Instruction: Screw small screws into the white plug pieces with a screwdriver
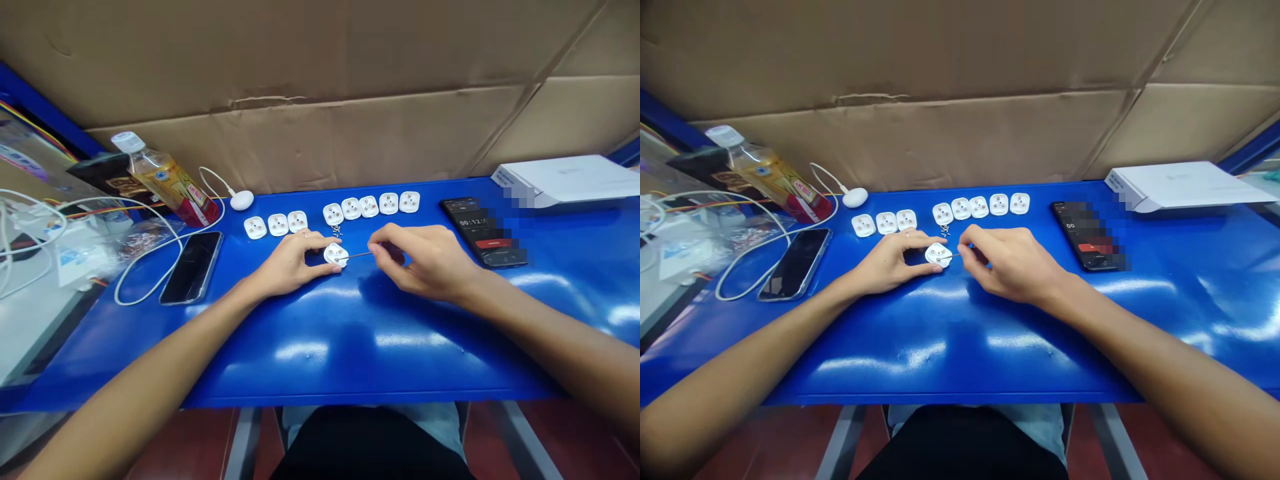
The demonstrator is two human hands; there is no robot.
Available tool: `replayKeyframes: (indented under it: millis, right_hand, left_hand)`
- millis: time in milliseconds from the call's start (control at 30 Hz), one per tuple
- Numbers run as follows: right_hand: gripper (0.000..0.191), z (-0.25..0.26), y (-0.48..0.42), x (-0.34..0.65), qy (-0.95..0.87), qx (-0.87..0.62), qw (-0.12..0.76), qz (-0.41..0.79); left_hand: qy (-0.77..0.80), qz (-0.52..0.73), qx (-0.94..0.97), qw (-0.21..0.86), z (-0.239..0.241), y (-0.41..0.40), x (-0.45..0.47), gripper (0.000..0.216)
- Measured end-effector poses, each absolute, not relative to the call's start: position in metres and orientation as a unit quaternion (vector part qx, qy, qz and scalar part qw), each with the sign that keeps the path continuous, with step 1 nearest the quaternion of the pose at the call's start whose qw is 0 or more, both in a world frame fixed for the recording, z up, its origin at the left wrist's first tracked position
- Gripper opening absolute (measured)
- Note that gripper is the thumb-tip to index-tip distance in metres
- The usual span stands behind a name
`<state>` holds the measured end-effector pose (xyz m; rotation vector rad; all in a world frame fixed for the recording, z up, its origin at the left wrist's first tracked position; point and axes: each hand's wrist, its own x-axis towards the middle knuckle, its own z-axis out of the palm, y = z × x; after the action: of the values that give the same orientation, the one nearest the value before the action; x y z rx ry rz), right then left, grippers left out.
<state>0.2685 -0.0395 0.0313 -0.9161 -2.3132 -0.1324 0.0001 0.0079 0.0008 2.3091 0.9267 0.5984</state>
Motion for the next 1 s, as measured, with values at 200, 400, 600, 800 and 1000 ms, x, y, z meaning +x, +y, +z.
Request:
replayKeyframes:
  millis: [200,400,600,800,1000]
  right_hand:
    - [0.040,0.029,-0.047,0.265,-0.855,-0.427,0.264,-0.127]
    - [0.046,0.040,-0.050,0.265,-0.879,-0.401,0.186,-0.179]
    - [0.026,0.041,-0.043,0.269,-0.910,-0.340,0.227,-0.071]
    - [0.015,0.033,-0.042,0.269,-0.892,-0.343,0.290,-0.057]
    - [0.023,0.035,-0.044,0.269,-0.895,-0.333,0.295,-0.041]
  left_hand:
    - [0.346,0.238,0.863,0.279,0.000,0.006,0.001,0.047]
    - [0.355,0.232,0.863,0.277,0.001,0.005,0.003,0.049]
    - [0.342,0.232,0.868,0.274,0.003,0.004,0.003,0.046]
    - [0.339,0.232,0.869,0.275,0.003,0.004,0.004,0.043]
    - [0.340,0.234,0.869,0.273,0.002,0.005,0.003,0.047]
